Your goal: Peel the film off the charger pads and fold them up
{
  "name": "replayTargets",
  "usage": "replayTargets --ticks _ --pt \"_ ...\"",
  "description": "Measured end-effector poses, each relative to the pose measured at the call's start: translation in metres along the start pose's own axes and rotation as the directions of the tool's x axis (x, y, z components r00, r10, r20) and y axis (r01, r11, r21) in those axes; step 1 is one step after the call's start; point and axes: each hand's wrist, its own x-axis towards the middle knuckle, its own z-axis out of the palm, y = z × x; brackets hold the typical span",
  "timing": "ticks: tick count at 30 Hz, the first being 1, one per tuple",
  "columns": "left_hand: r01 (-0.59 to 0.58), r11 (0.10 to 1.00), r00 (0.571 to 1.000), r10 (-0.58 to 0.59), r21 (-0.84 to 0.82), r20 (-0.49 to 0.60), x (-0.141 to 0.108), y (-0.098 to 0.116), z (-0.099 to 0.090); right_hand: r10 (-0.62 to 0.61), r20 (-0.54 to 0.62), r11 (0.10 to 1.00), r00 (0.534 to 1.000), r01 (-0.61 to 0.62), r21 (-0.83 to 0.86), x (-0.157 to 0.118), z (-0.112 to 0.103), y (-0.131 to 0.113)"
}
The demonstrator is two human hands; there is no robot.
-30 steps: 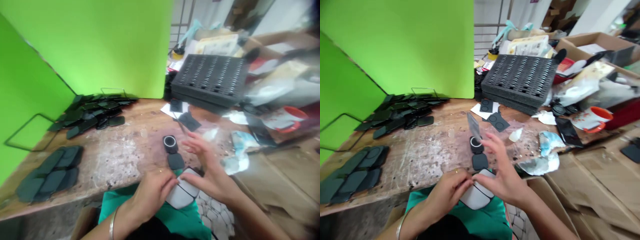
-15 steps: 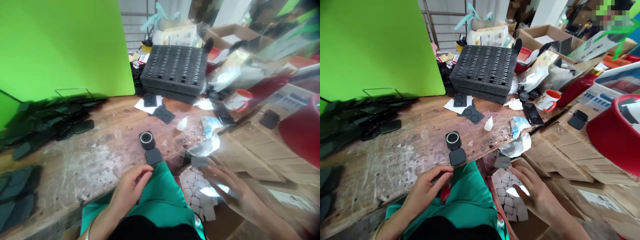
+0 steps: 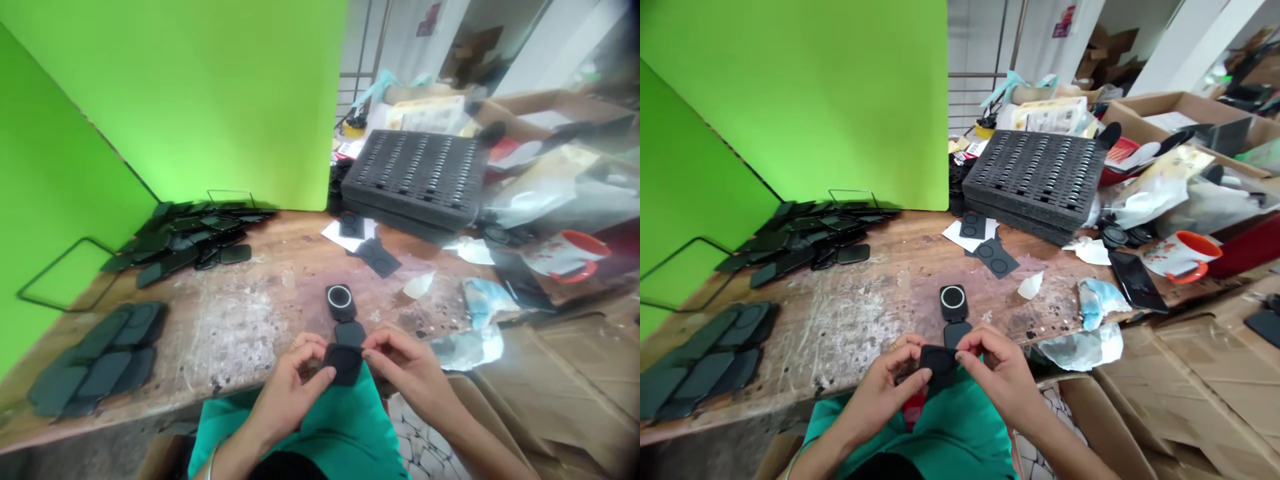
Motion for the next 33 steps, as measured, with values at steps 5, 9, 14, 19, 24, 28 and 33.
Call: replayTargets --ticks 5,9,14,19,24,28,33 --pt "0.126 0.965 0.97 -0.168 -0.228 -0.175 -0.001 -0.009 -0.036 -0.096 0.124 0.906 0.988 0.138 -0.401 0.016 -0.003 0.036" --pt "0.143 0.903 0.928 -0.265 -0.405 -0.261 -0.005 -0.013 -0.054 -0.183 0.283 0.723 0.941 0.324 -0.611 0.012 -0.002 0.07" --pt "0.111 0.808 0.916 -0.309 -0.579 -0.257 -0.008 -0.02 -0.057 -0.302 0.34 0.731 0.891 0.445 -0.517 0.004 0.027 0.063" --pt "0.141 0.698 0.907 -0.375 -0.702 -0.191 -0.014 -0.02 -0.057 -0.514 0.173 0.704 0.84 0.528 -0.474 0.003 0.068 0.036" --pt "0.229 0.612 0.918 -0.395 -0.757 -0.041 -0.022 -0.017 -0.059 -0.577 0.277 0.637 0.768 0.636 -0.435 -0.001 0.098 0.015" --pt "0.214 0.649 0.931 -0.361 -0.73 -0.048 -0.028 -0.02 -0.068 -0.56 0.418 0.634 0.716 0.694 -0.34 0.005 0.096 -0.007" --pt "0.342 0.744 0.94 -0.273 -0.574 0.206 -0.037 -0.018 -0.077 -0.437 0.367 0.724 0.821 0.563 -0.398 0.041 0.067 -0.018"
